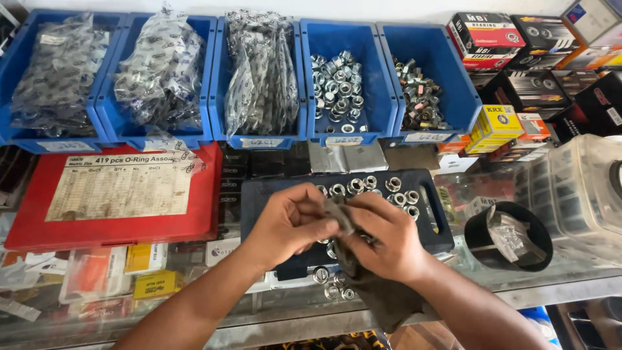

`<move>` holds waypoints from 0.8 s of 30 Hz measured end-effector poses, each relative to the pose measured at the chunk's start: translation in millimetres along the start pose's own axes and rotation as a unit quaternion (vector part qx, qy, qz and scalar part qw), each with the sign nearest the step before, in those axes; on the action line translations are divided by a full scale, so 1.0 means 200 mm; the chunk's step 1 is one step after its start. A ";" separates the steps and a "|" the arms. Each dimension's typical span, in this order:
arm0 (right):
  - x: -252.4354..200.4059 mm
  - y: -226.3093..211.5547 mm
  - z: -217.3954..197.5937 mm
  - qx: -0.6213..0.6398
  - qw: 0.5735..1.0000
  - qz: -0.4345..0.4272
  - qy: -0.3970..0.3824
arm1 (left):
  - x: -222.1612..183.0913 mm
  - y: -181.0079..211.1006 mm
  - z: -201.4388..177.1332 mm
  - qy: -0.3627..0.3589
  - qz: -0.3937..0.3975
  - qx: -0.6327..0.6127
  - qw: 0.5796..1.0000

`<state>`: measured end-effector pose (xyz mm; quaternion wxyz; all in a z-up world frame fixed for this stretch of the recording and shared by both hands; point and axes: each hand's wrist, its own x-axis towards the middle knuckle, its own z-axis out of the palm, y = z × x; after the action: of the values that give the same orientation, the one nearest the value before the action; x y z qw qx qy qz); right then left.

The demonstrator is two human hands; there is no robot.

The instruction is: Wiping and inspecting various metal nuts and bolts at a workshop counter.

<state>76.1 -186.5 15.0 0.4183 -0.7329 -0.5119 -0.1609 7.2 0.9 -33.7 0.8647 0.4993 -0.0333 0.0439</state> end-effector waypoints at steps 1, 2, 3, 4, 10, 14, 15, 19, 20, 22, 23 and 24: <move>-0.01 0.00 -0.01 0.000 1.000 0.001 -0.001 | 0.00 -0.01 -0.01 0.000 0.000 -0.001 1.000; -0.01 0.01 -0.01 0.022 1.000 -0.004 0.022 | 0.00 -0.02 -0.02 -0.004 -0.007 -0.015 1.000; -0.02 0.01 -0.02 0.043 0.998 -0.009 0.044 | 0.00 -0.03 -0.03 -0.008 -0.014 -0.029 0.999; -0.01 -0.01 -0.02 0.043 0.998 -0.008 0.045 | 0.00 -0.04 -0.04 -0.008 -0.015 -0.029 0.999; -0.01 -0.04 -0.02 0.071 0.996 0.026 0.038 | 0.00 -0.02 0.01 -0.028 -0.031 -0.027 0.999; -0.04 -0.01 0.00 0.069 0.995 0.044 0.061 | 0.01 0.01 0.01 -0.017 -0.053 -0.049 0.997; -0.04 -0.01 0.00 0.061 0.993 0.050 0.084 | 0.01 0.02 0.01 -0.019 -0.053 -0.065 0.996; 0.01 -0.04 -0.01 0.052 0.993 -0.009 0.108 | 0.01 0.00 -0.02 0.007 -0.068 -0.085 0.994; 0.02 -0.03 0.00 0.026 0.995 -0.041 0.088 | 0.02 0.00 -0.02 0.014 -0.063 -0.088 0.994; 0.02 -0.03 0.00 0.000 0.995 -0.077 0.068 | 0.02 0.02 -0.02 0.021 -0.056 -0.090 0.994; 0.02 -0.05 -0.01 -0.003 0.995 -0.072 0.070 | 0.01 0.05 0.00 0.016 -0.027 -0.039 0.999; 0.03 -0.06 -0.01 -0.009 0.995 -0.069 0.074 | 0.03 0.09 0.01 0.009 0.002 0.012 1.000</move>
<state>69.3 -183.1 26.6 0.4364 -0.6855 -0.5277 -0.2472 10.5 8.1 -17.1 0.8586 0.5095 -0.0258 0.0509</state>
